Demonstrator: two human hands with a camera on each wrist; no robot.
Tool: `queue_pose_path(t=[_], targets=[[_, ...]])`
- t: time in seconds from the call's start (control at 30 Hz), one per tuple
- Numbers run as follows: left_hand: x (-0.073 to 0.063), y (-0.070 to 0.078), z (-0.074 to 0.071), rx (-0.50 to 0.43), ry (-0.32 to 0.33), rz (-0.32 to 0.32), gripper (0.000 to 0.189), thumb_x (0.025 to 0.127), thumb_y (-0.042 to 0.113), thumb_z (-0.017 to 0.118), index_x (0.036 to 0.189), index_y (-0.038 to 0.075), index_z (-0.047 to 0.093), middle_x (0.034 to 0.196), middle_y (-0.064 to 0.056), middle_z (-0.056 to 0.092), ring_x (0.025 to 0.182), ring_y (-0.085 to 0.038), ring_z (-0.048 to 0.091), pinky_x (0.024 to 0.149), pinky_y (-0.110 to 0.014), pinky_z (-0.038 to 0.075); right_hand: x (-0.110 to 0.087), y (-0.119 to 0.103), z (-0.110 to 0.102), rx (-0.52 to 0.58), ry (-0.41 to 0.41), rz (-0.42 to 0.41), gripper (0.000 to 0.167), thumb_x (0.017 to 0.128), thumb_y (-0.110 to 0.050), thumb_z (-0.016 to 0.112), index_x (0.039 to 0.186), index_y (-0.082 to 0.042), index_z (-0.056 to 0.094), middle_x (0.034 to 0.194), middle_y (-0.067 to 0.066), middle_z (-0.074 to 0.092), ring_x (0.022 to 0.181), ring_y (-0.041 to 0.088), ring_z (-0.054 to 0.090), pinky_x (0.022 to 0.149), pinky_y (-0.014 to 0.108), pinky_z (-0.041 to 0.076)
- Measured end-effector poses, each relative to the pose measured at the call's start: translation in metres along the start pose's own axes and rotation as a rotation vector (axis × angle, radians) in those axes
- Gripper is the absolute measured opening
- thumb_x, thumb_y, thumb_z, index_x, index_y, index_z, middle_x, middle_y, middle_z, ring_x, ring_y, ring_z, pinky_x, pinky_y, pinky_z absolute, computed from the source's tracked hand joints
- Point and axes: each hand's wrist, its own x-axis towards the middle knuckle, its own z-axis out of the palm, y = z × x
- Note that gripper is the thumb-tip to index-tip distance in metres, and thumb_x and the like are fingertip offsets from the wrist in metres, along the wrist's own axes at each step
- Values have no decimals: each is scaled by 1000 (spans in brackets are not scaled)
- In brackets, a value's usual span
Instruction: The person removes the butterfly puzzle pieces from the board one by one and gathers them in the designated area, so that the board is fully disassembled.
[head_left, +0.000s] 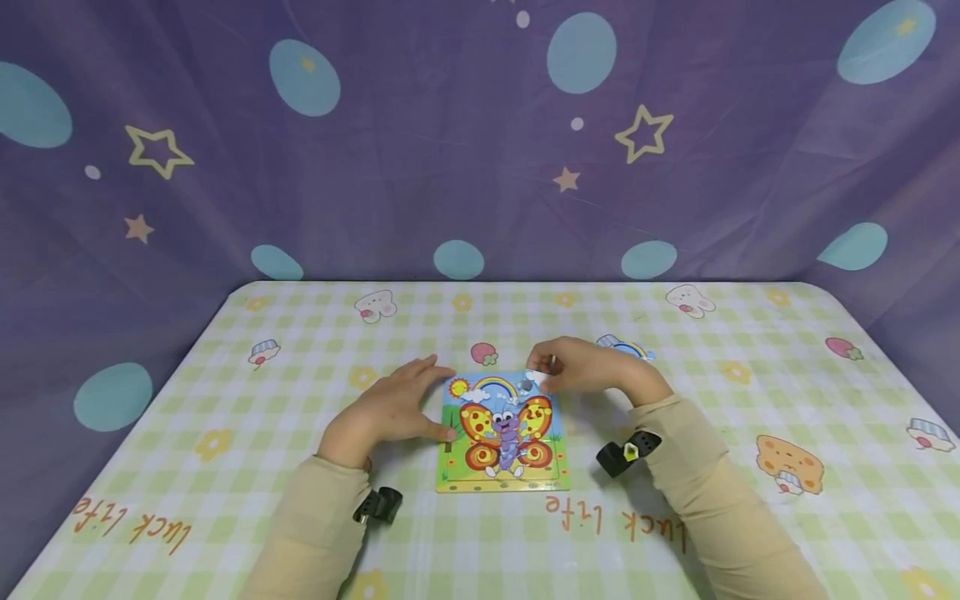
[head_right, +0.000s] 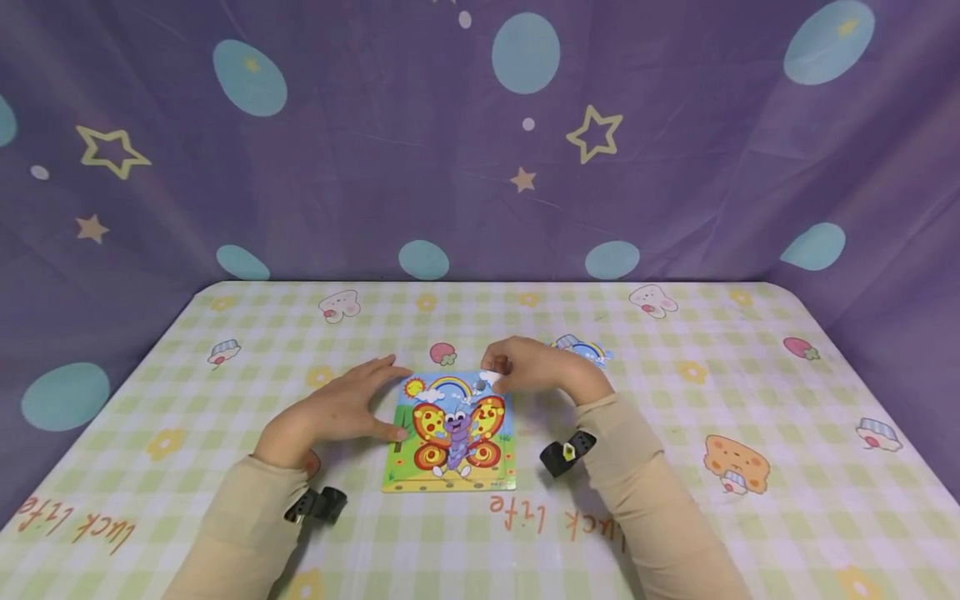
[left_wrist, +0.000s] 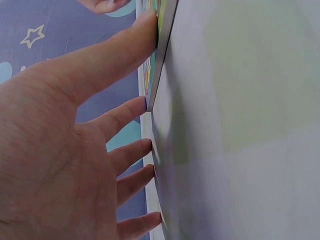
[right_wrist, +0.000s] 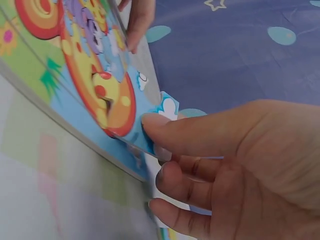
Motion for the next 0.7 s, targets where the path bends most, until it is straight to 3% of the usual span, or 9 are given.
queue_pose_path(t=[0.23,0.53,0.7], targets=[[0,1,0,-1,1,4,89,75,46,84,150,18,43,163,-14,20,148,-38,18,116,-61,20,-8,2,-13,19,18,-34,6,92,-3,65,96,-6,68,85,-2,62,80,17,53,73,31,46],[-1,1,-1,-3,2,4,89,75,45,84,149,18,43,163,-15,20,148,-38,17,116,-61,20,-23,-1,-31,85,78,29,11,94,-5,64,102,-2,70,83,1,63,71,17,54,60,26,45],[-1,1,1,-12,1,-6,89,75,43,84,150,18,43,163,-14,18,149,-37,16,117,-61,19,-36,2,-41,76,124,56,16,96,-9,63,108,-2,71,90,3,67,75,19,55,67,28,47]])
